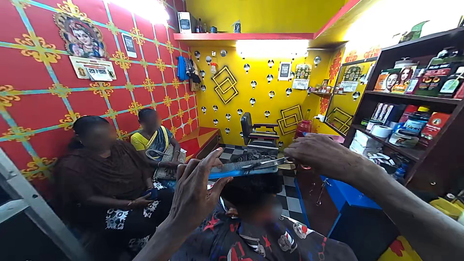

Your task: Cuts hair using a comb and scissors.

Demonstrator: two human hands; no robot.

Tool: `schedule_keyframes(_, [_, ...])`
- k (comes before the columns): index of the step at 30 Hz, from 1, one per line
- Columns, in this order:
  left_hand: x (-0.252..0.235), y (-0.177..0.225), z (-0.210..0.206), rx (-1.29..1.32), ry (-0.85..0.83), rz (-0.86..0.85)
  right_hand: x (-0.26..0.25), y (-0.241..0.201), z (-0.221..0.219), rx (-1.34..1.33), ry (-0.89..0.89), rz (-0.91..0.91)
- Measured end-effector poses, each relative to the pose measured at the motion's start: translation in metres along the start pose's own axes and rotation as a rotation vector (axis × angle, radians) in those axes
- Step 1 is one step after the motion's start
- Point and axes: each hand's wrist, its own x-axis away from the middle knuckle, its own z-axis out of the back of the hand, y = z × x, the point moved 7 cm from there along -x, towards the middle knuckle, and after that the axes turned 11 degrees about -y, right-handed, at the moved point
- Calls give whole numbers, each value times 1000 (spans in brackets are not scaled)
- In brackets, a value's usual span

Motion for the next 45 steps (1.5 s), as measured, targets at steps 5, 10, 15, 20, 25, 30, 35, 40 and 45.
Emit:
schedule_keyframes(5, [1, -2, 1, 8, -15, 1, 9, 8, -3, -13, -121, -89])
schedule_keyframes(10, [2, -5, 0, 33, -12, 6, -4, -5, 1, -21, -63, -34])
schedule_keyframes(15, [40, 14, -1, 23, 16, 12, 21, 25, -10, -79, 124, -210])
schedule_keyframes(20, [36, 51, -15, -161, -155, -98, 37, 48, -37, -98, 380, -322])
schedule_keyframes(25, [-13, 16, -8, -219, -127, 73, 29, 54, -52, -131, 283, -248])
schedule_keyframes(30, [-26, -9, -16, -271, -128, 108, 12, 61, -65, -246, 10, -198])
schedule_keyframes(35, [-33, -22, -19, -235, -120, 81, -10, 62, -71, -335, -195, -155])
schedule_keyframes(40, [-35, -18, -18, -124, -72, 4, -30, 48, -63, -300, -188, -31])
schedule_keyframes(45, [-33, -12, -14, -65, -59, -21, -20, 43, -49, -259, -72, -15])
